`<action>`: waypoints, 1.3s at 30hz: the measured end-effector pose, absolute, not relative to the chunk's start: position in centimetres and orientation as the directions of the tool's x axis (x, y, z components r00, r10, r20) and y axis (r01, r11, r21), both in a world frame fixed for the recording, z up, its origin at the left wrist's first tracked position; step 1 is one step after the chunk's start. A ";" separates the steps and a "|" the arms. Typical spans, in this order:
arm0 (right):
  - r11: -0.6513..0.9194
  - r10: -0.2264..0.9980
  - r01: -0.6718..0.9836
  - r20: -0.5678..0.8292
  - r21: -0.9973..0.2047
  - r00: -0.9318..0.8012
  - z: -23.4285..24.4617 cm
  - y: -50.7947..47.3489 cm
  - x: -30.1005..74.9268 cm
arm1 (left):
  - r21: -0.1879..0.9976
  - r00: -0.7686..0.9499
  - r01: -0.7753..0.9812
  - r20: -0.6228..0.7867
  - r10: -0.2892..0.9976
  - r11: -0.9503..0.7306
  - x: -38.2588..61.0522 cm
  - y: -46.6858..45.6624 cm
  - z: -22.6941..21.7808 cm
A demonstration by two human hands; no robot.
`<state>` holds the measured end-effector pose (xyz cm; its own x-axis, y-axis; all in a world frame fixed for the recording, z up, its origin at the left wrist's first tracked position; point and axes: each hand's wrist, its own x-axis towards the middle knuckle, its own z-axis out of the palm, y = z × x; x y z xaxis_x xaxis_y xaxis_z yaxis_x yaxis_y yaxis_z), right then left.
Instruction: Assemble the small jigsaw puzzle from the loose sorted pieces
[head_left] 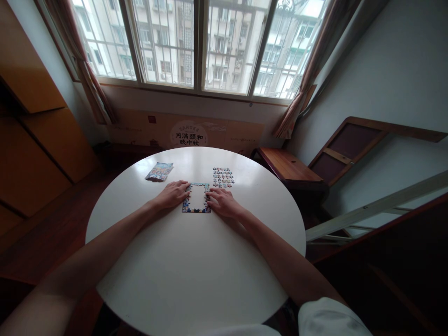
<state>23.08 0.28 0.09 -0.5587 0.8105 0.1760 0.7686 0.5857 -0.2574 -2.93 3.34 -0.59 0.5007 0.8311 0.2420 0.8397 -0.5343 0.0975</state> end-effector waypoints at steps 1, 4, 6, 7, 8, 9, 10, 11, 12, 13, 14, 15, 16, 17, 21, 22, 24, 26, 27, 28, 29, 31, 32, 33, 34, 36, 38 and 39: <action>0.587 0.810 0.768 0.177 -0.257 -0.559 0.1 0.3 23.1 | 0.099 0.500 0.840 0.241 0.832 -0.534 -2.9 3.3 -0.6; 0.588 0.809 0.768 0.179 -0.255 -0.560 0.2 0.2 23.1 | 0.105 0.498 0.840 0.240 0.833 -0.533 -2.9 3.3 -0.6; 0.588 0.809 0.769 0.178 -0.251 -0.560 0.2 0.3 23.1 | 0.109 0.494 0.841 0.245 0.835 -0.529 -2.9 3.4 -0.6; 0.587 0.810 0.770 0.176 -0.251 -0.560 0.2 0.3 23.1 | 0.110 0.492 0.842 0.246 0.835 -0.529 -2.9 3.4 -0.6; 0.586 0.810 0.770 0.175 -0.252 -0.559 0.2 0.3 23.1 | 0.110 0.492 0.842 0.247 0.835 -0.528 -2.9 3.4 -0.6; 0.584 0.811 0.771 0.174 -0.254 -0.558 0.2 0.3 23.1 | 0.109 0.492 0.842 0.248 0.834 -0.529 -2.9 3.4 -0.7; 0.581 0.814 0.772 0.173 -0.256 -0.555 0.2 0.3 23.1 | 0.109 0.493 0.841 0.249 0.834 -0.530 -2.9 3.4 -0.7; 0.578 0.816 0.774 0.170 -0.259 -0.553 0.2 0.3 23.1 | 0.108 0.494 0.841 0.250 0.833 -0.531 -2.9 3.4 -0.7; 0.576 0.817 0.774 0.170 -0.261 -0.551 0.2 0.3 23.0 | 0.107 0.494 0.840 0.251 0.832 -0.531 -2.9 3.4 -0.7; 0.576 0.817 0.774 0.171 -0.262 -0.550 0.2 0.3 23.0 | 0.105 0.495 0.840 0.252 0.832 -0.532 -2.9 3.4 -0.8; 0.576 0.817 0.774 0.173 -0.262 -0.549 0.2 0.3 23.0 | 0.103 0.498 0.839 0.251 0.830 -0.534 -3.0 3.4 -0.8; 0.577 0.817 0.774 0.175 -0.262 -0.550 0.2 0.3 23.0 | 0.102 0.500 0.838 0.249 0.830 -0.536 -3.0 3.5 -0.8; 0.577 0.816 0.774 0.176 -0.261 -0.550 0.2 0.3 23.0 | 0.101 0.501 0.838 0.247 0.829 -0.536 -3.0 3.5 -0.9; 0.578 0.816 0.774 0.177 -0.260 -0.550 0.2 0.3 23.1 | 0.101 0.500 0.839 0.247 0.830 -0.535 -3.0 3.5 -0.9; 0.581 0.814 0.772 0.176 -0.256 -0.554 0.3 0.2 23.1 | 0.114 0.496 0.837 0.254 0.830 -0.535 -3.1 3.5 -1.0; 0.581 0.814 0.772 0.176 -0.257 -0.554 0.3 0.2 23.1 | 0.115 0.498 0.835 0.256 0.829 -0.538 -3.1 3.4 -0.9; 0.579 0.816 0.773 0.173 -0.260 -0.552 0.4 0.2 23.1 | 0.116 0.502 0.832 0.257 0.826 -0.542 -3.0 3.3 -0.8; 0.575 0.818 0.774 0.171 -0.265 -0.549 0.4 0.2 23.1 | 0.117 0.500 0.833 0.260 0.826 -0.541 -2.9 3.3 -0.7; 0.573 0.819 0.774 0.170 -0.268 -0.548 0.4 0.2 23.1 | 0.118 0.499 0.833 0.261 0.826 -0.540 -2.9 3.2 -0.6; 0.572 0.820 0.774 0.170 -0.270 -0.547 0.4 0.2 23.1 | 0.119 0.498 0.833 0.262 0.826 -0.540 -2.9 3.2 -0.6; 0.571 0.821 0.774 0.170 -0.273 -0.545 0.4 0.2 23.1 | 0.121 0.498 0.833 0.264 0.826 -0.540 -2.9 3.2 -0.6; 0.570 0.821 0.772 0.172 -0.280 -0.544 0.4 0.2 23.1 | 0.123 0.499 0.831 0.266 0.825 -0.543 -2.9 3.2 -0.6; 0.571 0.821 0.771 0.174 -0.283 -0.544 0.4 0.3 23.1 | 0.123 0.502 0.829 0.267 0.823 -0.545 -2.9 3.2 -0.6; 0.572 0.820 0.769 0.177 -0.285 -0.545 0.4 0.3 23.2 | 0.122 0.504 0.828 0.268 0.821 -0.548 -2.9 3.2 -0.6; 0.574 0.819 0.767 0.179 -0.287 -0.546 0.4 0.3 23.2 | 0.121 0.507 0.826 0.266 0.820 -0.550 -3.0 3.3 -0.7; 0.576 0.817 0.764 0.183 -0.290 -0.546 0.5 0.3 23.2 | 0.121 0.506 0.828 0.257 0.823 -0.547 -3.0 3.3 -0.7; 0.576 0.817 0.763 0.185 -0.293 -0.546 0.5 0.2 23.2 | 0.121 0.500 0.834 0.245 0.831 -0.538 -3.1 3.3 -0.7; 0.575 0.818 0.763 0.185 -0.295 -0.545 0.5 0.2 23.2 | 0.121 0.498 0.837 0.241 0.833 -0.534 -3.1 3.3 -0.7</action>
<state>23.18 0.23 0.53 -0.5450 0.8177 0.1853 0.7630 0.5753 -0.2945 -3.09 3.30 -0.70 0.4976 0.8334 0.2407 0.8366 -0.5344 0.1208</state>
